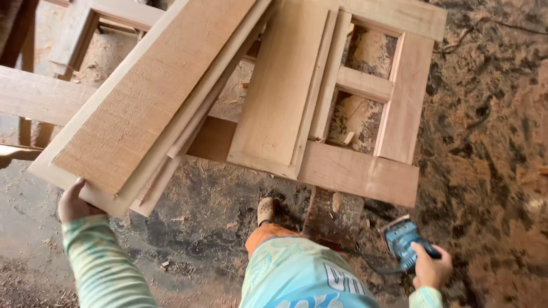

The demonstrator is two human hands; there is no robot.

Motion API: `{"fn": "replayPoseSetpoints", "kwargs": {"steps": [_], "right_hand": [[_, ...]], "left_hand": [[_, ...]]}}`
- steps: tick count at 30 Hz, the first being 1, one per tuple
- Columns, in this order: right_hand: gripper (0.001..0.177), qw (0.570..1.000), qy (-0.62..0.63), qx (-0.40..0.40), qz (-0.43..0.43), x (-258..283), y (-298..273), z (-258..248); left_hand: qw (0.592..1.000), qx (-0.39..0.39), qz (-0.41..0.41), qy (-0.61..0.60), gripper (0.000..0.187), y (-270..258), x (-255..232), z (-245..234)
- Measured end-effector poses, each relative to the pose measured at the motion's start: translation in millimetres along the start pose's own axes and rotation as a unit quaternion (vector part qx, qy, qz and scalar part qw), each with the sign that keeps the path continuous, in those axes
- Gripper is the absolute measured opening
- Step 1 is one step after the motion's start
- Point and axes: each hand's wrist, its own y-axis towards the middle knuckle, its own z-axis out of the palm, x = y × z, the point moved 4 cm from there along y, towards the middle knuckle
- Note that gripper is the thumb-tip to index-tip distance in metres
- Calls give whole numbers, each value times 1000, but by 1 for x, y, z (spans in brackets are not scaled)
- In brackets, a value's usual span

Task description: The person uses a handheld electric sander to smooth the surface of a wooden plank. They move the sander back and forth along the length of the wood, generating sawdust. The person repositions the plank to access different areas and continues sanding until the surface appears smooth.

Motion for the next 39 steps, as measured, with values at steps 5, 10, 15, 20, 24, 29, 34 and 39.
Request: {"fn": "replayPoseSetpoints", "kwargs": {"steps": [5, 10, 15, 20, 24, 29, 34, 39], "right_hand": [[53, 1000, -5, -25, -9, -4, -9, -5], [54, 996, 81, -18, -34, -19, -16, -6], [55, 993, 84, -38, -76, -34, -24, -19], [55, 991, 91, -70, -76, -57, -39, -47], [54, 990, 106, -87, -8, -81, -53, -71], [55, 986, 129, -97, 31, -90, -52, -80], [59, 991, 103, -77, -23, -77, -28, -80], [65, 999, 39, -13, -2, -48, 27, -69]], "left_hand": [[865, -93, 112, 480, 51, 48, -16, 17], [815, -2, 333, 474, 38, 14, 88, 120], [711, 198, 473, 481, 86, 6, 199, 293], [745, 137, 232, 610, 79, 50, 208, 386], [811, 120, 168, 547, 63, 52, 206, 405], [798, 127, 181, 560, 67, 22, 264, 383], [809, 155, 150, 546, 68, -39, 327, 362], [808, 203, 132, 537, 68, -124, 380, 402]]}}
